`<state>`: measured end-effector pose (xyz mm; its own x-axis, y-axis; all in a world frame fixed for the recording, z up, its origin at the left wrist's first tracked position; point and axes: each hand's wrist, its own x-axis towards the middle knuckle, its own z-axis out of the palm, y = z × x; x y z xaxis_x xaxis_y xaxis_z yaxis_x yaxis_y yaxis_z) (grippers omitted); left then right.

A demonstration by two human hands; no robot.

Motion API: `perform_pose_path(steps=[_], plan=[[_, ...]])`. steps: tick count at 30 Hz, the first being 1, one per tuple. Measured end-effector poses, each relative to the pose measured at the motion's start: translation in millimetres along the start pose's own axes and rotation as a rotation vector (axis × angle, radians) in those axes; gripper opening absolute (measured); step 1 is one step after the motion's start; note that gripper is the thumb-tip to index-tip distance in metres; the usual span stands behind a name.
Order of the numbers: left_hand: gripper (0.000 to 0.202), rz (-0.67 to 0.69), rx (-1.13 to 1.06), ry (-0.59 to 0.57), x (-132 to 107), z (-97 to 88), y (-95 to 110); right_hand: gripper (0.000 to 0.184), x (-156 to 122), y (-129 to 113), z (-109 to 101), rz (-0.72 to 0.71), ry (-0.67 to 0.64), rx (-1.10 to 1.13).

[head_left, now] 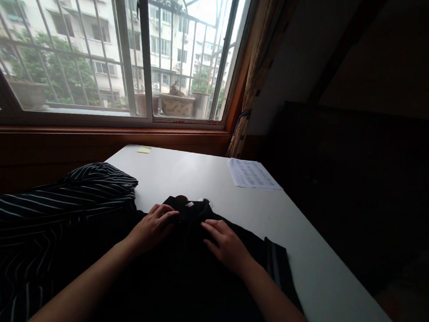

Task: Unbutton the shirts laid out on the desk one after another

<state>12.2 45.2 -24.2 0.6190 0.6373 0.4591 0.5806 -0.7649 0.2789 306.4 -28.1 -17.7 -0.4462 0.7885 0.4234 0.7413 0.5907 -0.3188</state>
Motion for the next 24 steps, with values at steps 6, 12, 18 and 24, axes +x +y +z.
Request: perform_pose_path(steps=[6,12,18,24], plan=[[0.022,0.028,-0.112,0.012,1.1,2.2,-1.9,0.052,-1.5,-0.6,-0.2,-0.012,-0.041,-0.119],[0.009,0.055,-0.130,0.009,1.5,4.5,-2.0,0.050,-0.5,-4.1,-6.0,-0.015,0.011,-0.081],[0.021,0.103,-0.032,-0.044,1.7,7.4,-2.7,0.056,0.4,-5.6,-3.8,-0.023,-0.053,-0.097],[0.042,0.083,0.076,-0.081,-0.2,9.6,-4.9,0.060,2.0,-4.7,-2.5,-0.001,-0.210,-0.085]])
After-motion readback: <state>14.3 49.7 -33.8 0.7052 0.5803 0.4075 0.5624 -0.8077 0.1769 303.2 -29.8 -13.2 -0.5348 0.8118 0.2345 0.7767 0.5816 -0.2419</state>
